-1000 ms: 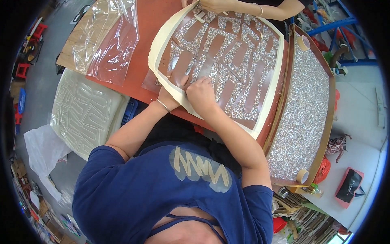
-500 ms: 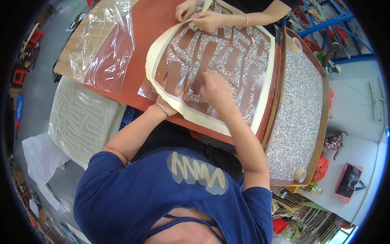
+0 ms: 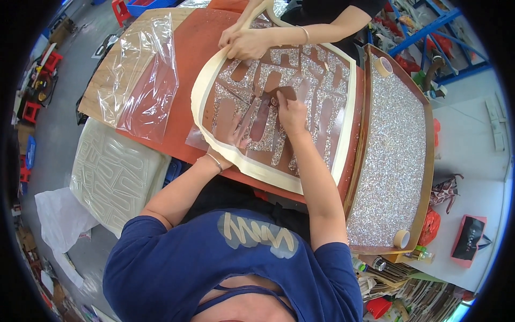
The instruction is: The person is applying glittered sheets onto pre-cut brown material pieces using adhesive tape to secure them.
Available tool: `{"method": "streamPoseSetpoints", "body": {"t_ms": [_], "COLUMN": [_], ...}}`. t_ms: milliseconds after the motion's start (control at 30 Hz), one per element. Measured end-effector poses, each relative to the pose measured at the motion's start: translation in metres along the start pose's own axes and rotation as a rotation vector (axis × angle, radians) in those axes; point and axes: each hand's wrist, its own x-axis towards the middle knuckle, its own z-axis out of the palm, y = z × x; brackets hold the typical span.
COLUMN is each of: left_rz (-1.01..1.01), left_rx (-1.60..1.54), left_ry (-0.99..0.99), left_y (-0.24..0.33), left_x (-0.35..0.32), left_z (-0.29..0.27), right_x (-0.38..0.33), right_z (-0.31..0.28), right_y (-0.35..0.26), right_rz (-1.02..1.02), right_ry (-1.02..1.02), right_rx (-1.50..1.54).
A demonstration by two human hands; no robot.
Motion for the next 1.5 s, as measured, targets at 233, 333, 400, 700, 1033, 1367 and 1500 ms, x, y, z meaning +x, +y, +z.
{"method": "streamPoseSetpoints", "body": {"t_ms": [233, 333, 400, 700, 1033, 1367, 1500], "left_rz": [-0.236, -0.224, -0.331, -0.326, -0.830, -0.231, -0.210], "left_rx": [-0.541, -0.688, -0.876, -0.117, -1.056, -0.424, -0.468], "left_ry": [0.113, 0.220, 0.278, -0.298, -0.044, -0.023, -0.033], "left_y": [-0.008, -0.027, -0.037, -0.051, -0.068, -0.136, -0.136], "left_x": [0.005, 0.002, 0.002, 0.054, 0.090, 0.110, 0.077], "left_z": [-0.021, -0.017, -0.025, -0.012, 0.026, 0.037, 0.025], "right_x": [-0.004, 0.001, 0.002, -0.003, -0.005, -0.012, -0.015], "right_z": [0.021, 0.033, 0.036, 0.042, 0.035, 0.050, 0.039], "right_y": [0.011, 0.017, 0.014, 0.021, 0.018, 0.007, 0.021], "right_rz": [-0.557, -0.610, -0.620, -0.611, -0.469, -0.582, -0.551], "right_ry": [-0.103, -0.136, -0.089, 0.071, 0.196, 0.073, 0.056], "right_rx": [-0.321, -0.223, -0.228, -0.231, 0.063, -0.218, -0.234]}}
